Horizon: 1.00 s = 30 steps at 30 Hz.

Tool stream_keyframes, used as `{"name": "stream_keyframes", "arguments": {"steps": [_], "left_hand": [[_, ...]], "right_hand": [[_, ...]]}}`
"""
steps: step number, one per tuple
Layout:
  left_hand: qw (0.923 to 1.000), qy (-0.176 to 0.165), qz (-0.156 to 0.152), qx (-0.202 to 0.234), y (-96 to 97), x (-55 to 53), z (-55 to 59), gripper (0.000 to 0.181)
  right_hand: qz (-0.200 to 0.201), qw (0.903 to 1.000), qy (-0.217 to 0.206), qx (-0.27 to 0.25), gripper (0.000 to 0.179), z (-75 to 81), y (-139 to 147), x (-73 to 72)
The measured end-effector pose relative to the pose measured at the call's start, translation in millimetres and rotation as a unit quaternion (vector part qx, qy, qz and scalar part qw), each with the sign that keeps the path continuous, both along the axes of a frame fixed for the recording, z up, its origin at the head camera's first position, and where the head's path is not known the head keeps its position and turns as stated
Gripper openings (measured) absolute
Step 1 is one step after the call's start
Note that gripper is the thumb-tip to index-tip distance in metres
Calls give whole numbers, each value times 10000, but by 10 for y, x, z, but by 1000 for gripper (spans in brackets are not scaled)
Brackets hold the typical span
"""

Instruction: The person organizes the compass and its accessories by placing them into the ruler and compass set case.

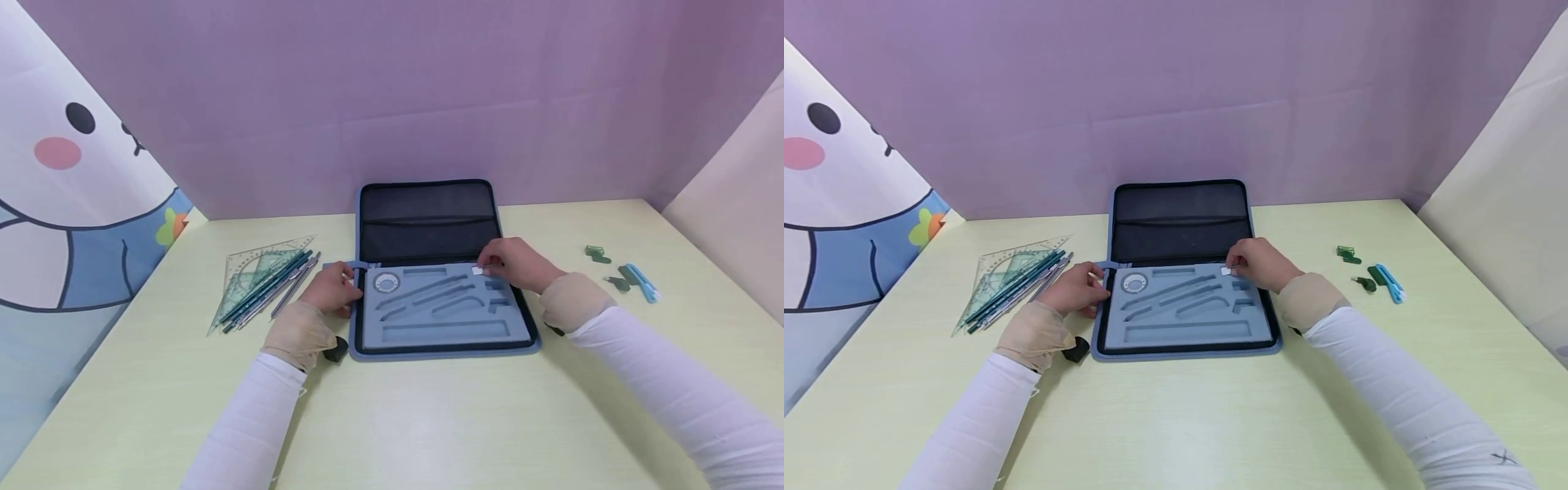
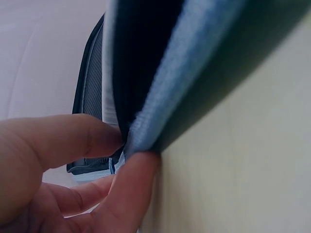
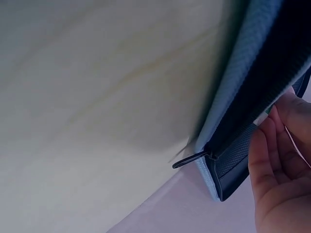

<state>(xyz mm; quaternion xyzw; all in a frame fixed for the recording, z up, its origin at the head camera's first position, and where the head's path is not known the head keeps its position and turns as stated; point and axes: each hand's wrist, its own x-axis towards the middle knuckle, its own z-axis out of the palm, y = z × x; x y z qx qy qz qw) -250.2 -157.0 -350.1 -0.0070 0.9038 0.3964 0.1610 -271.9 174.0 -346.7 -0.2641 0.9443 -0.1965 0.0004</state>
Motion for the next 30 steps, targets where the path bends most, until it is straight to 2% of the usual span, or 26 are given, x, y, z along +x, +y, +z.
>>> {"name": "stream_keyframes", "arguments": {"steps": [16,20,23,30], "left_hand": [[10000,84,-42,27,-15,-7,-30,35],[10000,54,-20,52,-18,-9,-30,34],[10000,36,-5,37,-19,-9,-28,34],[10000,47,-28,68,-11,3,-4,35]], "right_hand": [[-43,9999,-121,-10,12,-4,7,-17],[63,10000,-52,-10,11,-6,26,-28],[94,9999,-18,-53,11,-6,58,-44],[-131,9997,97,-159,13,22,251,-58]]}}
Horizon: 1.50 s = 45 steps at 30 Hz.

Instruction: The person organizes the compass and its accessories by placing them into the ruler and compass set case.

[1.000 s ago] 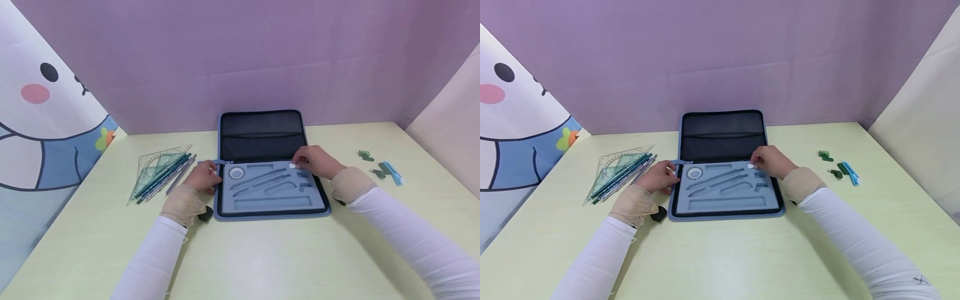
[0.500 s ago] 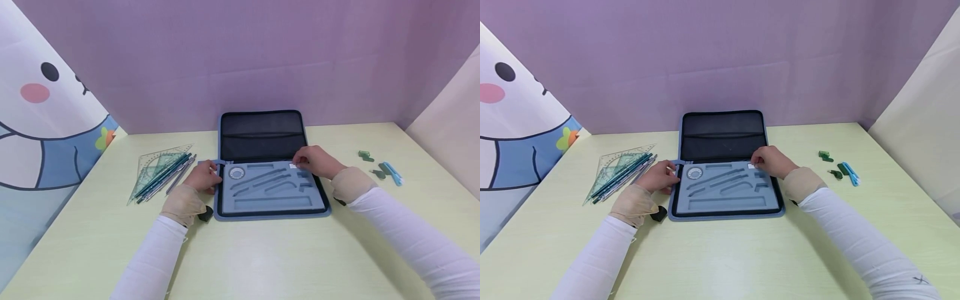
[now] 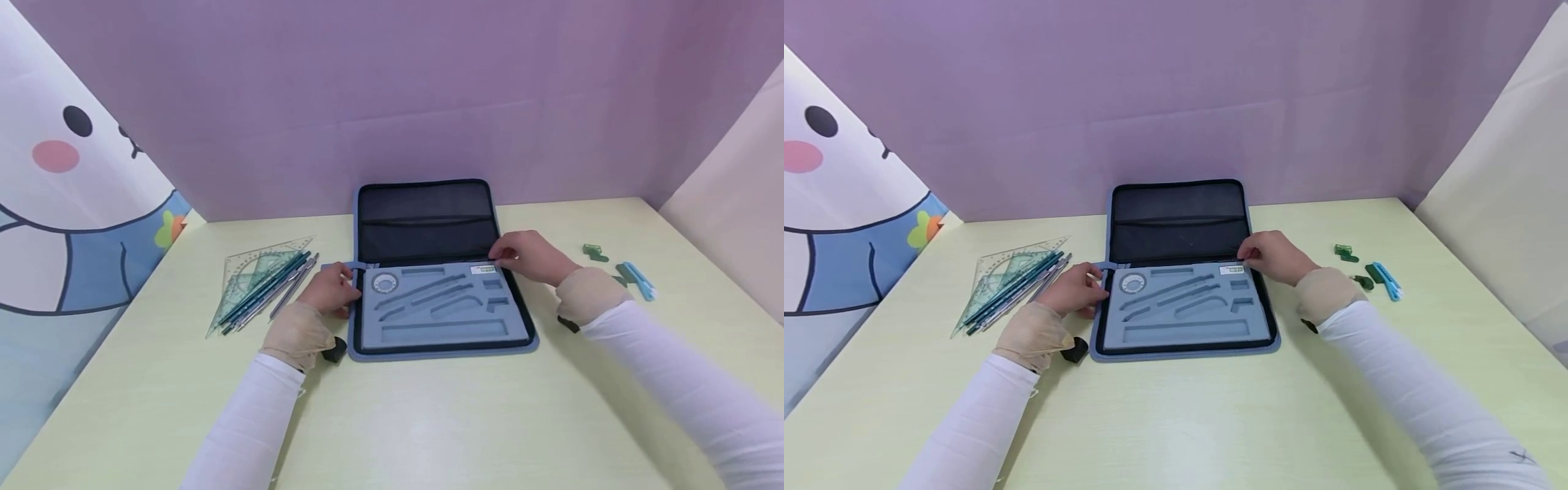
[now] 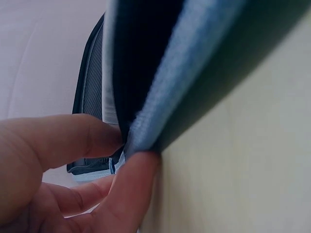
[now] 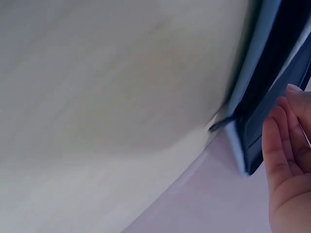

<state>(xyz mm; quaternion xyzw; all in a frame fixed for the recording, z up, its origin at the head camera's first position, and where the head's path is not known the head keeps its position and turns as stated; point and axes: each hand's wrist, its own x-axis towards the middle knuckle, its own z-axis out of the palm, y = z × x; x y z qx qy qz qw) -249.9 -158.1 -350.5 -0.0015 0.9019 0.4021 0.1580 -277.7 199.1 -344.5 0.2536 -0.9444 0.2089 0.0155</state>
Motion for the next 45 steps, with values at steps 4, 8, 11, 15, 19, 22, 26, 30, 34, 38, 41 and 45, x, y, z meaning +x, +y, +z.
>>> {"name": "stream_keyframes", "arguments": {"steps": [4,8,11,15,19,22,26,30,34,38,41,45], "left_hand": [[10000,25,-18,24,-3,11,23,35],[10000,-24,-15,-7,-3,9,27,35],[10000,-30,-51,-8,-2,9,22,34],[9999,-17,-79,60,6,11,19,34],[10000,-17,-68,70,8,12,12,34],[9999,-10,-65,93,10,12,9,34],[9999,-11,-39,126,7,8,9,33],[9999,-38,-9,156,-1,7,5,33],[9998,-90,-13,184,4,2,10,34],[9999,-70,-51,138,-1,1,8,34],[9999,-26,-76,97,-5,-1,2,33],[9999,-27,-81,79,-5,-5,-4,34]], "right_hand": [[-19,9999,139,30,14,15,152,-14],[-140,9996,239,110,13,2,312,-44],[-219,9992,303,152,12,-5,445,-65],[-406,9987,247,190,12,0,652,-79],[-691,9972,134,240,14,-2,869,-103],[-886,9954,2,372,15,-6,1035,-130],[-1086,9921,-190,595,18,6,1204,-150],[-1207,9900,-295,667,19,3,1329,-146],[-1329,9883,-250,698,16,-45,1448,-152],[-1428,9869,-253,703,19,-37,1490,-155],[-1460,9860,-360,724,23,8,1492,-150],[-1451,9842,-480,898,23,26,1497,-162]]}}
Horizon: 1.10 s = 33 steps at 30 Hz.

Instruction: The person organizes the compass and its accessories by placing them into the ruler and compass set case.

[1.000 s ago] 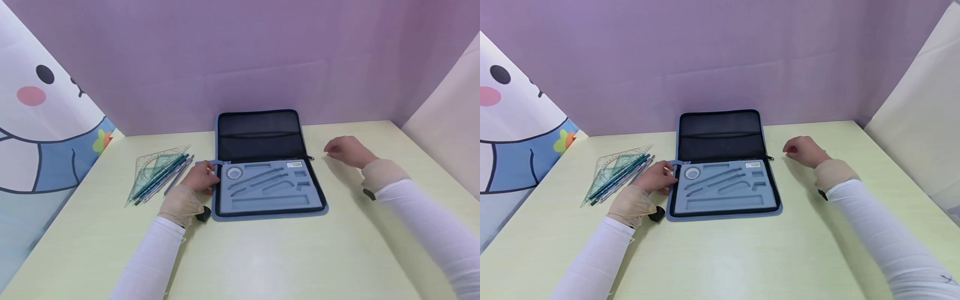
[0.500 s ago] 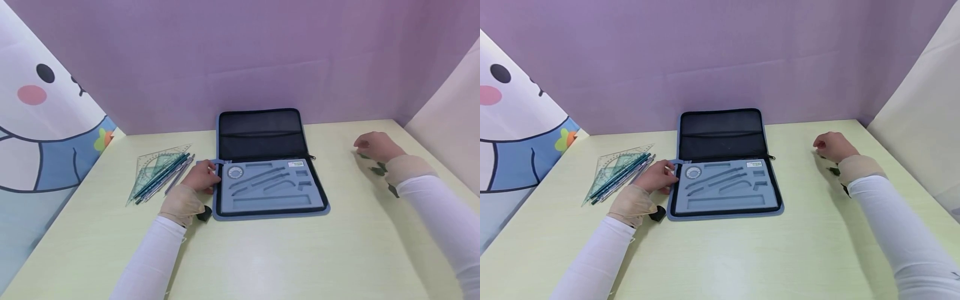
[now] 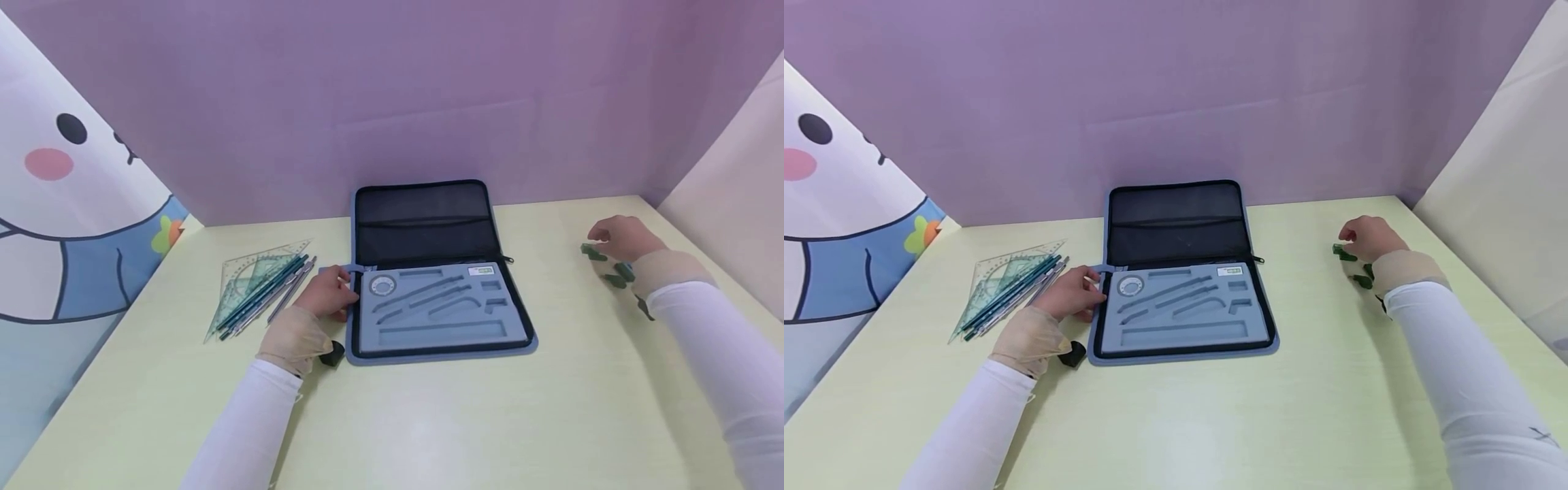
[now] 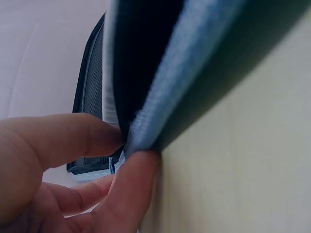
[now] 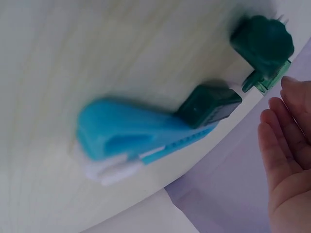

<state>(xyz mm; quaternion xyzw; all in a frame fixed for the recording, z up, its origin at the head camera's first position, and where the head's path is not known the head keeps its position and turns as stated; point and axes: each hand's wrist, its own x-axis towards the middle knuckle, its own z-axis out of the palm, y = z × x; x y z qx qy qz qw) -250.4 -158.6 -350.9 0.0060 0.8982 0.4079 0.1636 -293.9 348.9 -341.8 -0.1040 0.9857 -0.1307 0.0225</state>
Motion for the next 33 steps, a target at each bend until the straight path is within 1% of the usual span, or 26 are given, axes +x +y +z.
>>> {"name": "stream_keyframes", "arguments": {"steps": [3,6,13,18,22,28,33], "left_hand": [[10000,-3,7,1,-3,7,-6,35],[10000,37,-11,-14,9,10,1,36],[10000,27,-50,-14,31,23,29,37],[10000,-59,-28,-45,13,40,38,38],[10000,-84,-25,-9,6,50,41,39],[9999,-95,55,5,10,39,50,39],[9999,-109,88,48,16,30,53,39]], "right_hand": [[4,9999,-87,57,23,-10,-4,2],[-50,9999,-139,10,23,-10,6,20],[-158,9990,-325,-250,20,-26,35,49],[-90,9994,-205,-263,17,-46,0,37],[-43,9998,-48,-177,15,-61,-27,27],[142,9998,49,-164,14,-13,-140,58],[278,9992,172,-248,13,16,-257,80]]}}
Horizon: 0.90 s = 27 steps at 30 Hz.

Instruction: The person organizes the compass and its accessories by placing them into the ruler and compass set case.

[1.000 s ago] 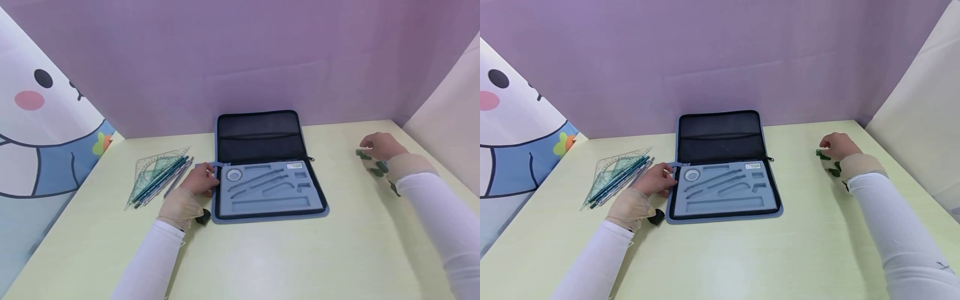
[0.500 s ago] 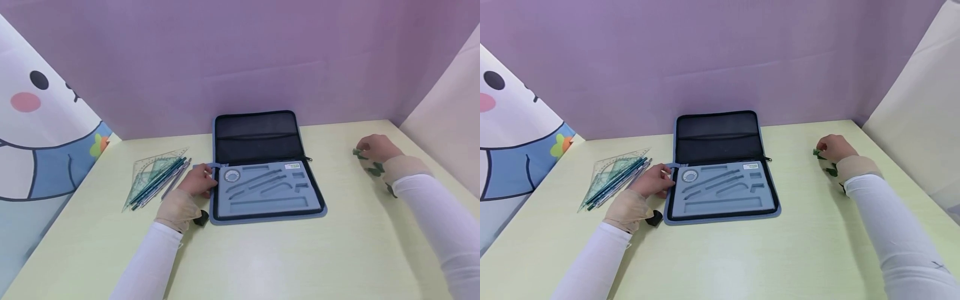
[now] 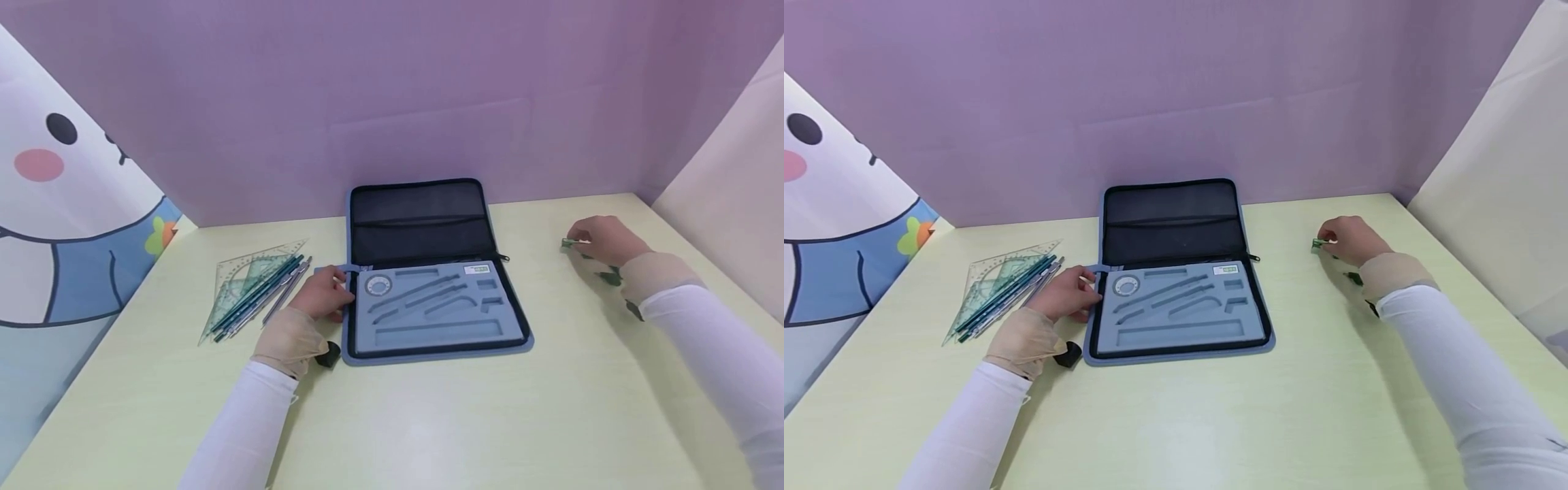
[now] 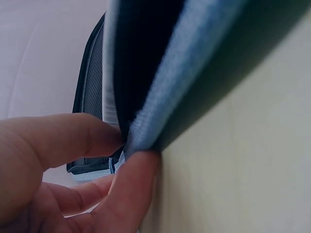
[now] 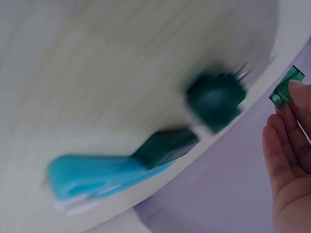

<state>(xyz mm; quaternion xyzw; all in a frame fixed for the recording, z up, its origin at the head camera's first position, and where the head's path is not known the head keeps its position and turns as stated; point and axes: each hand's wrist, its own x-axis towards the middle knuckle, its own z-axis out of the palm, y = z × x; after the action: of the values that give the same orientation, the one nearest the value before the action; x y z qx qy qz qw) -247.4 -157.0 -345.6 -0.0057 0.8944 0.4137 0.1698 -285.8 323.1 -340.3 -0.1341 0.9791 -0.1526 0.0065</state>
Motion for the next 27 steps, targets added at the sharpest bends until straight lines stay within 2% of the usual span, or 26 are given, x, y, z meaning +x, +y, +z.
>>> {"name": "stream_keyframes", "arguments": {"steps": [9,13,27], "left_hand": [[10000,57,-17,35,4,4,-11,38],[10000,46,4,34,6,-2,-11,38],[10000,27,22,48,5,-8,-16,37]], "right_hand": [[683,9966,410,-192,14,13,-264,84],[923,9942,456,-313,14,39,-412,133],[1341,9882,452,-594,16,35,-763,246]]}}
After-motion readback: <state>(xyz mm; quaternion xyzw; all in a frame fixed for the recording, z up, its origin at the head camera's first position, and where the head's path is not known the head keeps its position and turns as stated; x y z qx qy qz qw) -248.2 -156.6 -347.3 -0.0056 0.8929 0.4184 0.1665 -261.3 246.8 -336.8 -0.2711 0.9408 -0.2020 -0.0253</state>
